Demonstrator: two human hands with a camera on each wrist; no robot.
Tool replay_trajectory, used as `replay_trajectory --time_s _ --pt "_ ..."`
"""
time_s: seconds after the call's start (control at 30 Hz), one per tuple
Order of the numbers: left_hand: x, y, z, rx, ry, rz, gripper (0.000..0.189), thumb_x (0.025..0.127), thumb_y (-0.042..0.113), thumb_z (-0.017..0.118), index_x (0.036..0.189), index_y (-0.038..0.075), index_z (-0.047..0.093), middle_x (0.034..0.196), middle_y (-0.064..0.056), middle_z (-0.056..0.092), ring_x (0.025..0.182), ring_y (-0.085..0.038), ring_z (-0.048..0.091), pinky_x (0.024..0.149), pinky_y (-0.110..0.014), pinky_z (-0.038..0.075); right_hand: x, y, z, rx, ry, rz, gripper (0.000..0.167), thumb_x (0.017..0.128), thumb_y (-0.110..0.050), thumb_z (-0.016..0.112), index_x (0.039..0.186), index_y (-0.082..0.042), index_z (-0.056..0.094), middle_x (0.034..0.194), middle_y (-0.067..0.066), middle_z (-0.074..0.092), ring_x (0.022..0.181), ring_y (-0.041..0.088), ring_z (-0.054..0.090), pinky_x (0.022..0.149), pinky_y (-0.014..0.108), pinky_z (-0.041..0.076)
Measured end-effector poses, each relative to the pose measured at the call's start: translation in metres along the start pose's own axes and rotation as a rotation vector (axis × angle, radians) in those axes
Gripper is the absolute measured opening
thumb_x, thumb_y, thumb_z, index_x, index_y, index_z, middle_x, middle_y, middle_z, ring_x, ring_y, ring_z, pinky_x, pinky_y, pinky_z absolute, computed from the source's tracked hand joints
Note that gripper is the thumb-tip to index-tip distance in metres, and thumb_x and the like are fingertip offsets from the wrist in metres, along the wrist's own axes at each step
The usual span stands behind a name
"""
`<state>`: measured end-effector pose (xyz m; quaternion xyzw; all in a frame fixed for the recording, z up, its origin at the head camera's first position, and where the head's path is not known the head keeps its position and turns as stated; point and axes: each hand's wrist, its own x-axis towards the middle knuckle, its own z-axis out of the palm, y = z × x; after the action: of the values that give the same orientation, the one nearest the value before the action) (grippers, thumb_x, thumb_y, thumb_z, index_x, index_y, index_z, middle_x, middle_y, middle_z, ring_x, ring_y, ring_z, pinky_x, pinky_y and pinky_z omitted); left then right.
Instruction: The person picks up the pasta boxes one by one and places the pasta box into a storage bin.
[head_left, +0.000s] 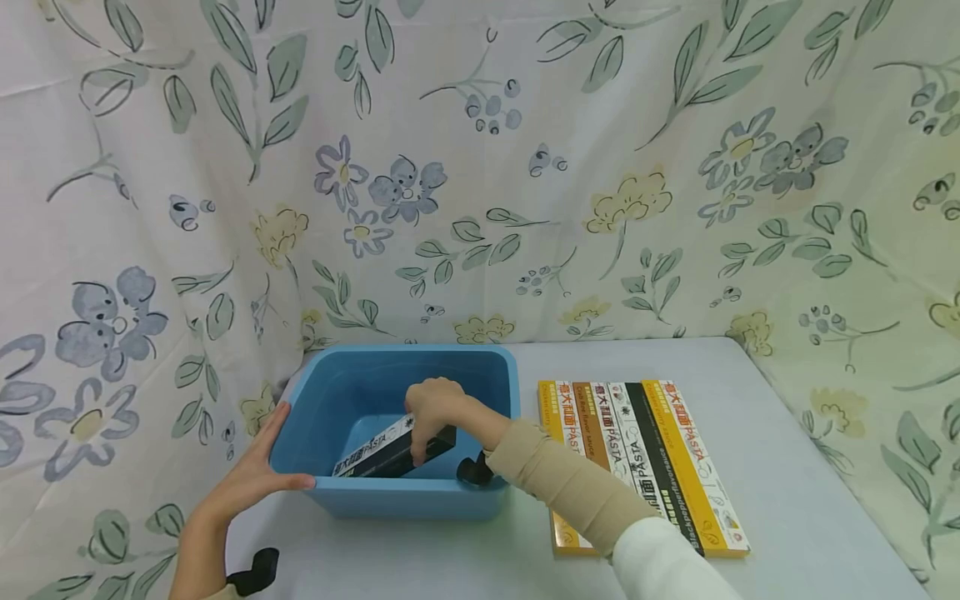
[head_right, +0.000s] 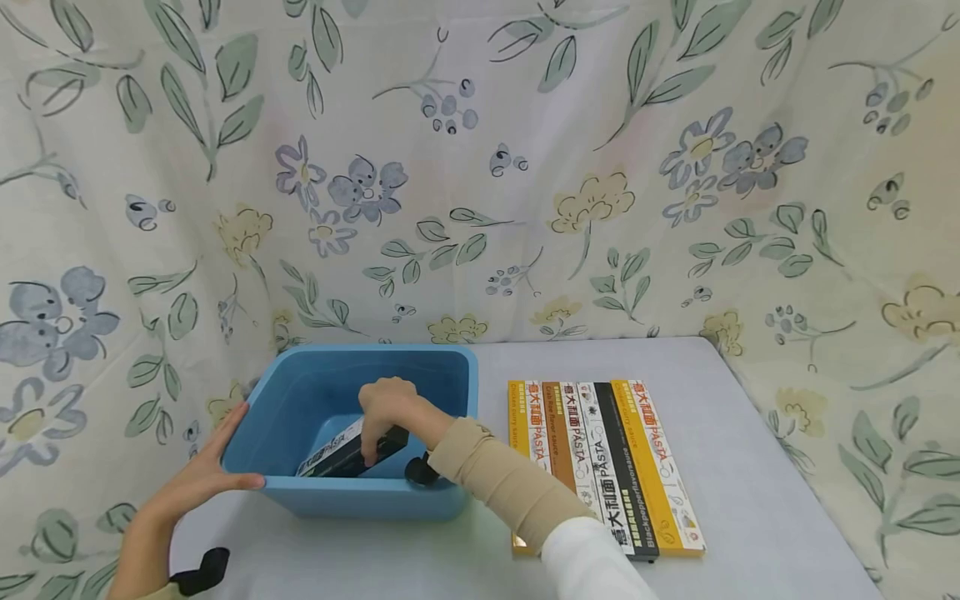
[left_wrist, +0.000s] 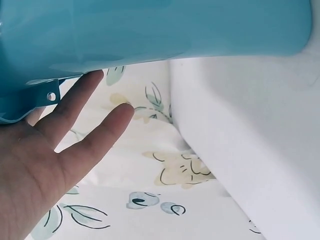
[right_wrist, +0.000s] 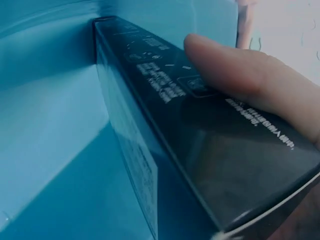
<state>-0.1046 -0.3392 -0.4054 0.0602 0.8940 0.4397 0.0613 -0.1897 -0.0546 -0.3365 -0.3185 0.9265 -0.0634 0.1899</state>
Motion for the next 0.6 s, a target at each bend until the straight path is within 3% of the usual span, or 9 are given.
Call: replay_trajectory --time_s 0.17,0.33,0.47,0.6 --pt "0.0 0.002 0.0 0.015 0.003 -0.018 0.118 0.074 0.019 0.08 0.156 0.009 -0.004 0.158 -0.029 -0.007 0.137 -0.061 0.0 0.092 -0.084 0.013 -0.001 -0.011 -0.003 -0.075 -0.043 0.021 0.04 0.066 -0.041 0.089 0.089 -0.02 0.064 0.076 -0.005 0.056 0.059 0.01 0.042 0.048 0.024 0.033" --pt "0.001 0.002 -0.001 0.032 -0.002 -0.027 0.118 0.075 0.021 0.08 0.156 0.009 -0.005 0.158 -0.029 -0.006 0.136 -0.062 0.002 0.091 -0.083 0.015 -0.003 -0.016 -0.004 -0.171 -0.132 0.033 0.036 0.07 -0.044 0.086 0.091 -0.022 0.066 0.078 -0.006 0.056 0.061 0.01 0.043 0.053 0.026 0.036" --pt "0.0 0.001 -0.002 0.036 -0.005 -0.029 0.118 0.076 0.021 0.08 0.156 0.008 -0.006 0.157 -0.03 -0.006 0.136 -0.062 0.003 0.091 -0.083 0.016 -0.005 -0.017 -0.004 -0.229 -0.192 0.018 0.028 0.072 -0.042 0.084 0.079 -0.022 0.065 0.074 -0.006 0.056 0.059 0.01 0.042 0.053 0.025 0.036" --pt "0.0 0.001 0.0 0.028 -0.007 -0.026 0.118 0.075 0.019 0.08 0.156 0.008 -0.005 0.157 -0.03 -0.006 0.136 -0.062 0.003 0.092 -0.083 0.016 -0.008 -0.016 -0.003 -0.264 -0.231 0.009 0.026 0.075 -0.041 0.082 0.077 -0.023 0.064 0.073 -0.006 0.055 0.059 0.01 0.04 0.054 0.026 0.035"
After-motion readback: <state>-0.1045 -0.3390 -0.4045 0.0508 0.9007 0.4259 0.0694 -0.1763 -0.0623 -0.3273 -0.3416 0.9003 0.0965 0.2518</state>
